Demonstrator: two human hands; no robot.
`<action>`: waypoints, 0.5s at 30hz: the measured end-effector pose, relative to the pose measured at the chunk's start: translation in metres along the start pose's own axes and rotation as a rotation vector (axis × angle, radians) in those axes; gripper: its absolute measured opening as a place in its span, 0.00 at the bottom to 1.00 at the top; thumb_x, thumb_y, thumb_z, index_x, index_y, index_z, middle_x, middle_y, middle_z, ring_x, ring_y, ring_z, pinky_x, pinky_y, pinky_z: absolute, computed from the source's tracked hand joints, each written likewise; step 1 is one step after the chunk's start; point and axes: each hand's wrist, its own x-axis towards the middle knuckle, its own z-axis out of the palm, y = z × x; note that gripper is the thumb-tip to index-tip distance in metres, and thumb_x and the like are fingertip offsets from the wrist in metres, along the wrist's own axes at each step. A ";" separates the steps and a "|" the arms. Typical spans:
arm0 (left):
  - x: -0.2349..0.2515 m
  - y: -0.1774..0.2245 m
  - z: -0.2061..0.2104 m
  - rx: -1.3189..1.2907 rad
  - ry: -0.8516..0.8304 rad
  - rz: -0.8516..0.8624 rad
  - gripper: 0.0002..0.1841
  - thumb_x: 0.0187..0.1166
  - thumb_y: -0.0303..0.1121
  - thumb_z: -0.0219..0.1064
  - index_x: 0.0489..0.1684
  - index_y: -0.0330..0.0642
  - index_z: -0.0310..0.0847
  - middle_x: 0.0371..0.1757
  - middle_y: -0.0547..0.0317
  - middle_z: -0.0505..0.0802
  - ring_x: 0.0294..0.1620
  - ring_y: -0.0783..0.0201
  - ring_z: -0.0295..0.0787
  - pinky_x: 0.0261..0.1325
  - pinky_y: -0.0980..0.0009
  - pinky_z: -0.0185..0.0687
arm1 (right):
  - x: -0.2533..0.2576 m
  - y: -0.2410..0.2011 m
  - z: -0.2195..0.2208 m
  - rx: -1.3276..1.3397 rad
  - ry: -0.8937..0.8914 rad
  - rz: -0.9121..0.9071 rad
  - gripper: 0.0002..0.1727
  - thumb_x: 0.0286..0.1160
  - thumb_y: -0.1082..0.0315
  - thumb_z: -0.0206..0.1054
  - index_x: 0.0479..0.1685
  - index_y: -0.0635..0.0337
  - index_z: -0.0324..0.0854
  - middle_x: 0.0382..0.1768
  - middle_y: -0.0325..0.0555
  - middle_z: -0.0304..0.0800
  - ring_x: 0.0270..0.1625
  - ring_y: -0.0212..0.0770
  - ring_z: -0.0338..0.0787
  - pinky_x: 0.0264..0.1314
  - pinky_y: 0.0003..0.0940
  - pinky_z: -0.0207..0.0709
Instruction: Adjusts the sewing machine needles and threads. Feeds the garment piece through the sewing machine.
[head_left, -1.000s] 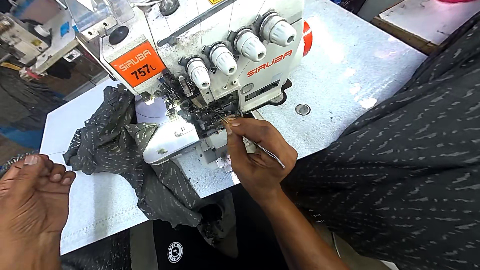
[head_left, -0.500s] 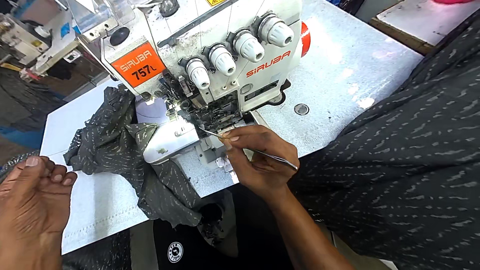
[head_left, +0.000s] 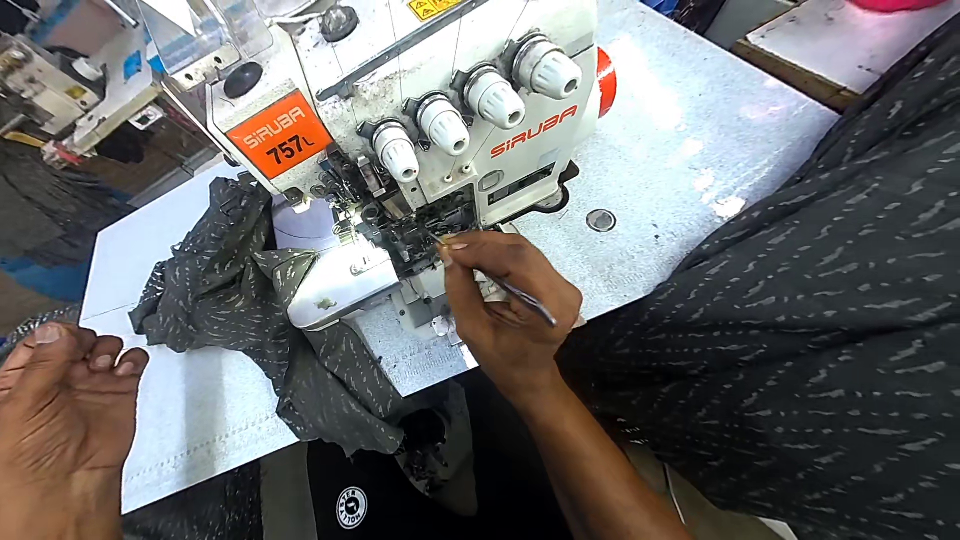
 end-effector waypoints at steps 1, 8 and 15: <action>0.001 0.000 0.000 -0.013 0.028 -0.009 0.17 0.94 0.39 0.48 0.34 0.60 0.82 0.24 0.78 0.84 0.23 0.79 0.80 0.31 0.82 0.79 | 0.001 0.000 0.001 -0.029 -0.026 -0.008 0.05 0.65 0.83 0.72 0.37 0.69 0.90 0.43 0.51 0.95 0.50 0.39 0.95 0.54 0.29 0.91; 0.002 -0.004 -0.012 -0.149 0.108 -0.074 0.21 0.96 0.41 0.44 0.30 0.57 0.78 0.21 0.76 0.80 0.20 0.78 0.78 0.28 0.83 0.78 | 0.002 0.002 0.005 -0.096 -0.065 0.028 0.05 0.68 0.81 0.72 0.39 0.67 0.90 0.43 0.49 0.95 0.49 0.35 0.95 0.52 0.26 0.91; 0.001 -0.005 -0.007 -0.243 0.162 -0.127 0.22 0.96 0.44 0.42 0.29 0.56 0.77 0.21 0.75 0.81 0.22 0.77 0.80 0.31 0.82 0.81 | 0.002 0.003 0.005 -0.077 -0.077 0.021 0.05 0.68 0.82 0.72 0.39 0.68 0.90 0.43 0.50 0.95 0.49 0.36 0.96 0.52 0.27 0.91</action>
